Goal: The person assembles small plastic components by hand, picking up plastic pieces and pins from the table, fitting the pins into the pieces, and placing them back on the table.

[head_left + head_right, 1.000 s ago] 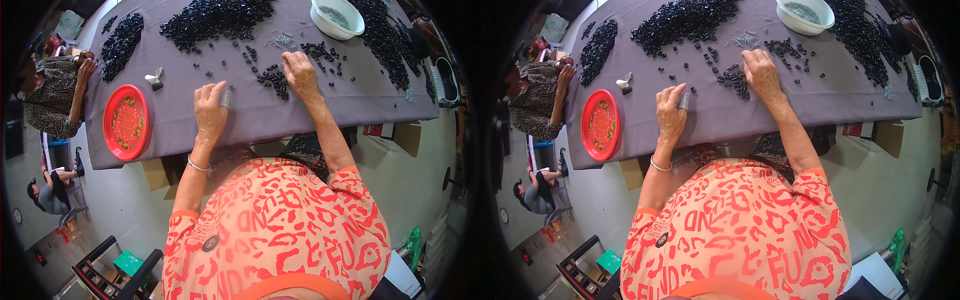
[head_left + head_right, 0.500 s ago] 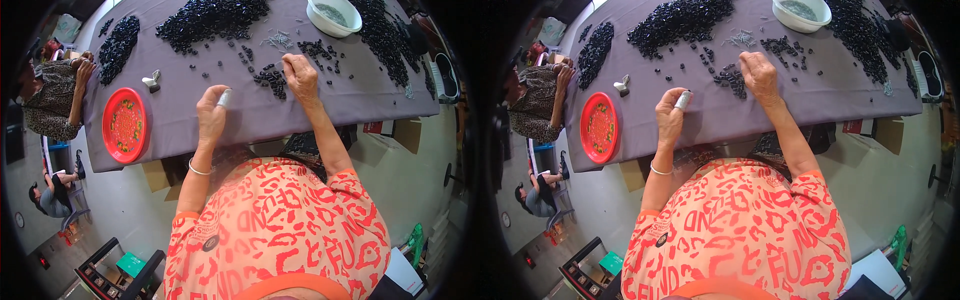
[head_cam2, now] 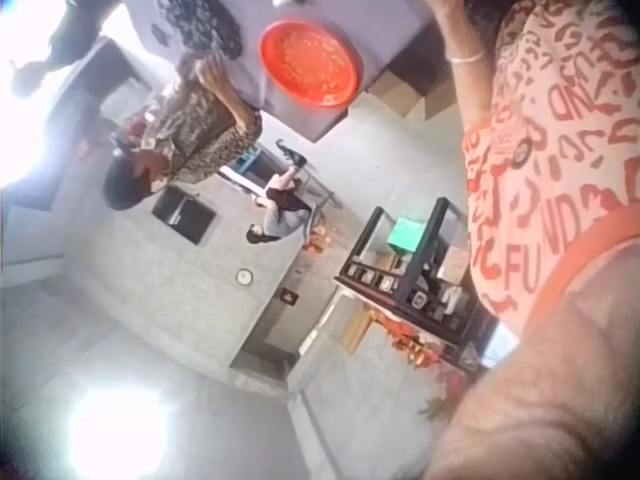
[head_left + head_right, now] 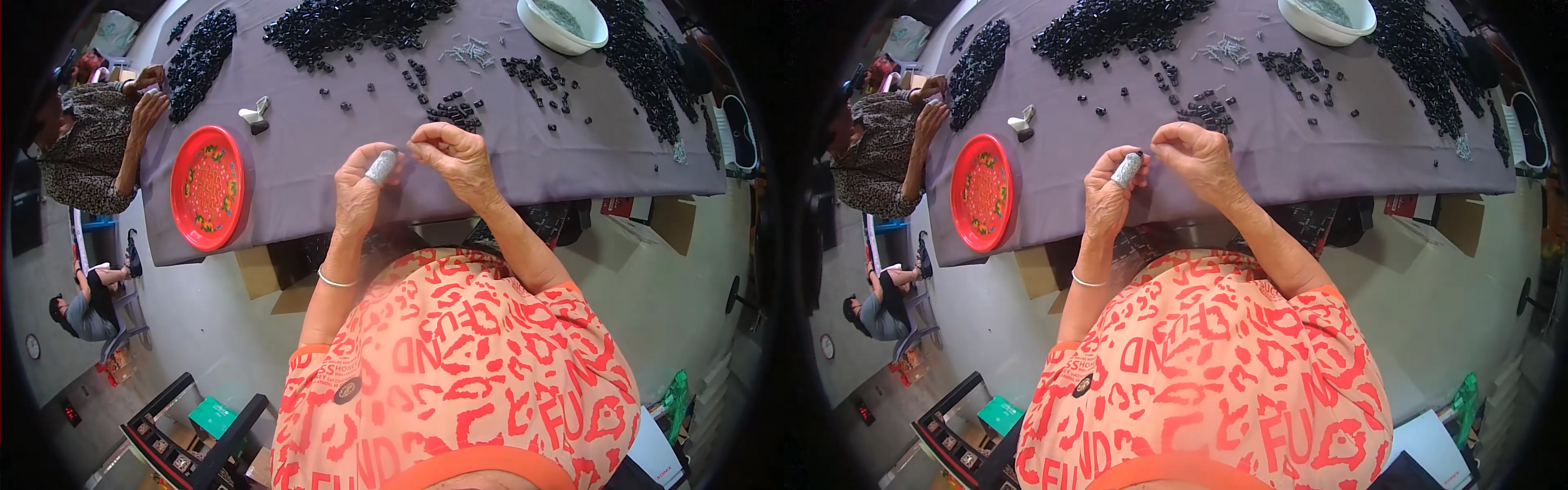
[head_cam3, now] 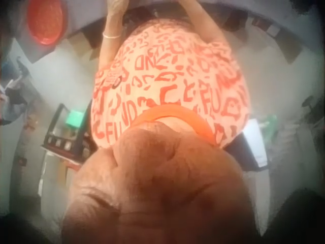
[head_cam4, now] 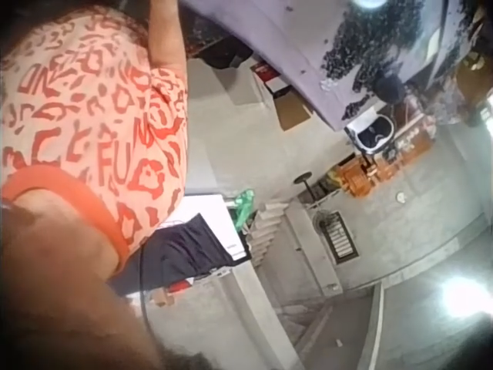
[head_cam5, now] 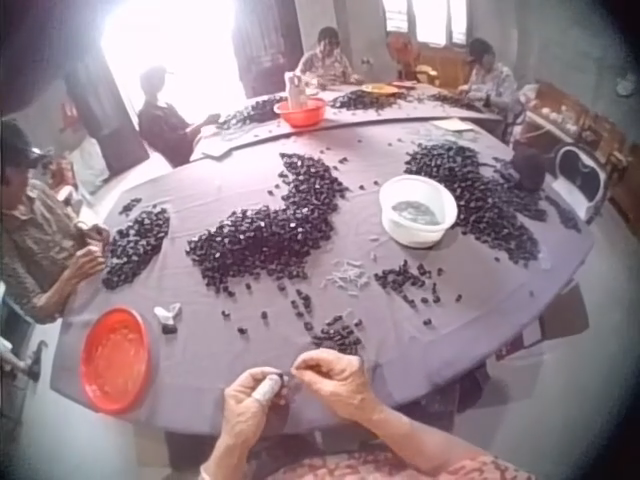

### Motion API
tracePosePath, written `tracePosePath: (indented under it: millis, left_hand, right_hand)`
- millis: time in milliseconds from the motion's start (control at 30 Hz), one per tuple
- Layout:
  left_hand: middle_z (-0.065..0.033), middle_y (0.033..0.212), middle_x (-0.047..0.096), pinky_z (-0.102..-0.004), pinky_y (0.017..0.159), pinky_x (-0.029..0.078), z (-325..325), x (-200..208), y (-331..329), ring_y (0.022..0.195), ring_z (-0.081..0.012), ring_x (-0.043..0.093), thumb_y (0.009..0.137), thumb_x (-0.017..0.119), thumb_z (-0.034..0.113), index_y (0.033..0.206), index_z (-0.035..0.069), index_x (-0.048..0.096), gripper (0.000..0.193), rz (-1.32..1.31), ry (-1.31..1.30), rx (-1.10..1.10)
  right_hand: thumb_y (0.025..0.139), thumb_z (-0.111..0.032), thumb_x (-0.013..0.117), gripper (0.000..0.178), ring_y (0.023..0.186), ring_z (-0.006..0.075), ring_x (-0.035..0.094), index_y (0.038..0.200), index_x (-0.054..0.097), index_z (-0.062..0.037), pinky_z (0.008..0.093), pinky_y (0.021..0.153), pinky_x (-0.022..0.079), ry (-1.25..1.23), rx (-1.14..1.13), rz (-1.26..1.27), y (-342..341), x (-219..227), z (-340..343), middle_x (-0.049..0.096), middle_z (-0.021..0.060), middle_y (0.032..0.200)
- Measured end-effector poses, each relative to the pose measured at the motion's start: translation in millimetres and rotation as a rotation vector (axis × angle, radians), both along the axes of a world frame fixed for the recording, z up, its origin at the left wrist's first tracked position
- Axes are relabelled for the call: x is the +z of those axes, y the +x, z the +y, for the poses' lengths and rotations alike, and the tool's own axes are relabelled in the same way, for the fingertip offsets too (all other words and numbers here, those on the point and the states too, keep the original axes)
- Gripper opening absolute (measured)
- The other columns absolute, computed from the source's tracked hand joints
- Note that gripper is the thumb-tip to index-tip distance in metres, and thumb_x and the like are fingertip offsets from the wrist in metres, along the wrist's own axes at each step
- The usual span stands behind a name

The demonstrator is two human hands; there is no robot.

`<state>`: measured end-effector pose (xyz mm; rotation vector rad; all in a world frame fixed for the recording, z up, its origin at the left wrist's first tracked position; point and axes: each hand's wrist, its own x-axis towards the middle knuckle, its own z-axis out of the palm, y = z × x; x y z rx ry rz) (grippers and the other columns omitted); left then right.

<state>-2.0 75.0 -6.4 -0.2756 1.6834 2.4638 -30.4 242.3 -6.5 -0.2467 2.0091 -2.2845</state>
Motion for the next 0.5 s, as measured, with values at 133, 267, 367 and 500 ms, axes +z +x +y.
tracePosePath:
  millis: [133, 267, 367, 500]
  left_hand:
    - [-0.0079, 0.092, 0.066, -0.0217, 0.068, 0.049, 1.9, 1.0, 3.7, 0.078, -0.0107, 0.061, 0.089, 0.060, 0.008, 0.105, -0.001, 0.061, 0.018, 0.046, -0.079, 0.006]
    - [-0.0056, 0.089, 0.066, -0.0216, 0.068, 0.048, 3.4, -3.2, 4.9, 0.078, -0.0101, 0.061, 0.089, 0.061, 0.009, 0.105, 0.000, 0.062, 0.018, 0.082, -0.080, 0.005]
    - [-0.0022, 0.088, 0.064, -0.0222, 0.069, 0.047, 4.7, -2.7, 6.5, 0.080, -0.0084, 0.058, 0.089, 0.062, 0.012, 0.101, 0.001, 0.064, 0.017, 0.086, -0.134, 0.002]
    - [-0.0025, 0.087, 0.064, -0.0220, 0.068, 0.047, 7.8, -2.4, 7.3, 0.079, -0.0081, 0.058, 0.089, 0.061, 0.011, 0.100, 0.000, 0.064, 0.016, 0.111, -0.191, 0.006]
  right_hand:
    - [0.083, 0.001, 0.065, 0.006, 0.074, 0.0053, 0.055, 0.089, 0.064, 0.0001, 0.0194, 0.065, 0.046, 0.157, -0.021, 0.172, 2.3, 6.2, -4.0, 0.060, -0.0001, 0.083]
    - [0.082, 0.000, 0.066, 0.006, 0.073, 0.0049, 0.053, 0.087, 0.063, -0.0001, 0.0194, 0.062, 0.044, 0.164, -0.011, 0.161, 4.9, -0.8, -7.6, 0.059, 0.0001, 0.083]
    - [0.082, -0.001, 0.066, 0.006, 0.071, 0.0050, 0.053, 0.087, 0.064, 0.0001, 0.0196, 0.060, 0.043, 0.189, -0.028, 0.181, 6.4, -2.8, -8.2, 0.060, 0.0001, 0.081]
    - [0.081, -0.002, 0.067, 0.007, 0.067, 0.0056, 0.052, 0.087, 0.066, 0.0001, 0.0201, 0.059, 0.042, 0.199, -0.067, 0.160, 8.3, -3.3, -7.9, 0.061, -0.0001, 0.076]
